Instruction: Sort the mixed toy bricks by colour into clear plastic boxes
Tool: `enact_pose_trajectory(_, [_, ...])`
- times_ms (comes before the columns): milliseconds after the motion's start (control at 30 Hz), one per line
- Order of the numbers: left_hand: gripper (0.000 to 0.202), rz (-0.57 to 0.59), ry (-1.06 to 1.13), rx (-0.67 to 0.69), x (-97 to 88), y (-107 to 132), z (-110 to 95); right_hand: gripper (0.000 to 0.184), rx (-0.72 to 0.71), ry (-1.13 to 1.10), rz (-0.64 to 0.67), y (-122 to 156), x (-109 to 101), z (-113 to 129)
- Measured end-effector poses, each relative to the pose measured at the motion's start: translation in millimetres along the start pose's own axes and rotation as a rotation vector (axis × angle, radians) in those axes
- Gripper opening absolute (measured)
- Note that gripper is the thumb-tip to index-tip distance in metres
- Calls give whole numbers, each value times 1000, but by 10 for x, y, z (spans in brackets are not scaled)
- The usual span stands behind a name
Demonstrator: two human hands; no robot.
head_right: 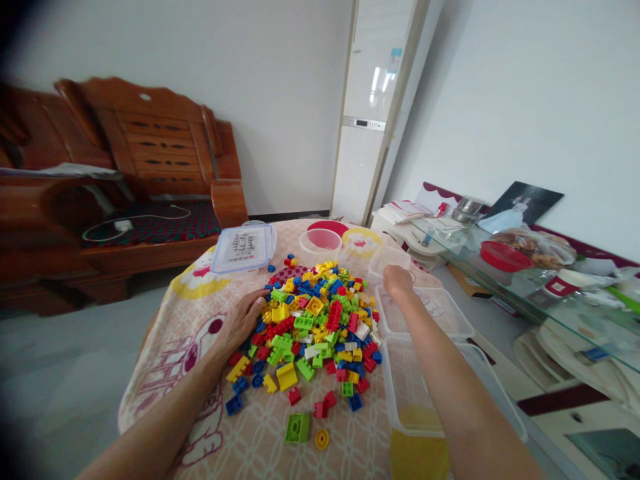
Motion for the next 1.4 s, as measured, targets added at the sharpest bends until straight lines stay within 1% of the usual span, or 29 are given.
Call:
enact_pose_trajectory(233, [58, -2, 2, 7, -4, 3, -12, 32, 8, -1, 7, -4, -18, -6])
enact_pose_trajectory(500, [58, 9, -5, 9, -4, 3, -33, 34, 43, -6, 1, -42, 14, -55])
enact_pose_trajectory(700, [56, 11, -8, 8, -3, 1, -40, 34, 91, -25, -29, -79, 37, -129])
enact_pose_trajectory(833, [57, 6, -4, 10, 1, -2, -31, 35, 147, -43, -59, -153, 41, -157])
enact_pose_trajectory(1067, [56, 3, 7, 14, -6, 0, -37, 33, 216, -134, -95, -311, 30, -52])
enact_pose_trajectory(1233, [55, 5, 10, 12, -13, 4, -41, 31, 284, -198, -103, -336, 63, -14])
enact_pose_trajectory(1400, [56, -2, 19, 15, -3, -3, -22, 33, 340, -251, -97, -346, 135, 2])
Point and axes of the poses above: each hand's wrist, its own y-axis away from the middle knuckle, its own x-axis out of the palm, z = x × y, the point moved 10 cm from there along -y, towards the middle knuckle, and after that the axes turned 14 degrees about -z, right-handed, at the moved point
